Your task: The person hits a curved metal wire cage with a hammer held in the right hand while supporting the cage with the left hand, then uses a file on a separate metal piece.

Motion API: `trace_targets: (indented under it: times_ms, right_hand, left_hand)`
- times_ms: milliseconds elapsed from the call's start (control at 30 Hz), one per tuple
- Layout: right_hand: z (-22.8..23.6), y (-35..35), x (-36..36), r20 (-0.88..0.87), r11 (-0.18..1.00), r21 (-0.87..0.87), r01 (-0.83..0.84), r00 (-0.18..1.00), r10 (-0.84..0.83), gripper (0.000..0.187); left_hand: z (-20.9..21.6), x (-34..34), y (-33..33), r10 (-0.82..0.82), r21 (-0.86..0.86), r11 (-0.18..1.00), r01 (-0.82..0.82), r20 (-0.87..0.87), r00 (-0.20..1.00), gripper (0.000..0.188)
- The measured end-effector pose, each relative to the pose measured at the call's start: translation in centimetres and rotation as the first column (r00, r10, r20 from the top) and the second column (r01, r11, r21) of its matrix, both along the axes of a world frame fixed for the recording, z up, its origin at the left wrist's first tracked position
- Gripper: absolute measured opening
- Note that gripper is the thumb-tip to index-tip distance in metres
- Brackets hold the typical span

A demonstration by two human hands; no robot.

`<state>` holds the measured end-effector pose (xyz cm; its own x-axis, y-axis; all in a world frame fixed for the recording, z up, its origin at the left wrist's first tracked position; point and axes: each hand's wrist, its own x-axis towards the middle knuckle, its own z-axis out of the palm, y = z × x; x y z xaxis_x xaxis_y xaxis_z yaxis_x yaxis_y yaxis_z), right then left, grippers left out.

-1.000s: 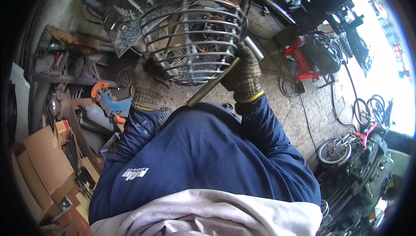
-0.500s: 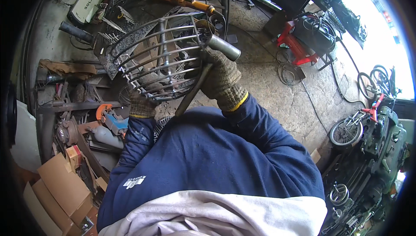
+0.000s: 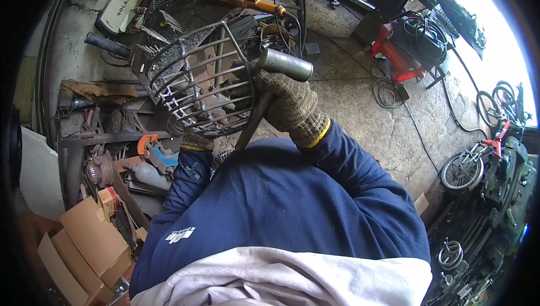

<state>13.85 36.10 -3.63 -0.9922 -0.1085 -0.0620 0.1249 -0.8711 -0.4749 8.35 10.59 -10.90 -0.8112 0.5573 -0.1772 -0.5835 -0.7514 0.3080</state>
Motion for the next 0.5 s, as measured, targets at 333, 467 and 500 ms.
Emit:
trace_targets:
  times_ms: [333, 467, 500]
  right_hand:
    - [-0.40, -0.28, -0.11, 0.001, 0.984, 0.169, 0.048, 0.999, -0.049, 0.024]
    - [-0.41, -0.19, -0.02, 0.004, 0.990, 0.140, 0.011, 1.000, -0.012, 0.026]
    - [-0.19, -0.32, -0.02, 0.010, 0.992, 0.124, 0.011, 1.000, -0.012, 0.026]
  left_hand:
    - [0.33, 0.02, 0.62, -0.006, -0.025, 1.000, 0.006, -0.012, 1.000, 0.043]
    - [0.39, 0.05, 0.53, -0.004, -0.038, 0.999, 0.003, -0.013, 1.000, 0.046]
    - [0.41, 0.02, 0.58, -0.002, -0.038, 0.999, 0.002, -0.012, 1.000, 0.046]
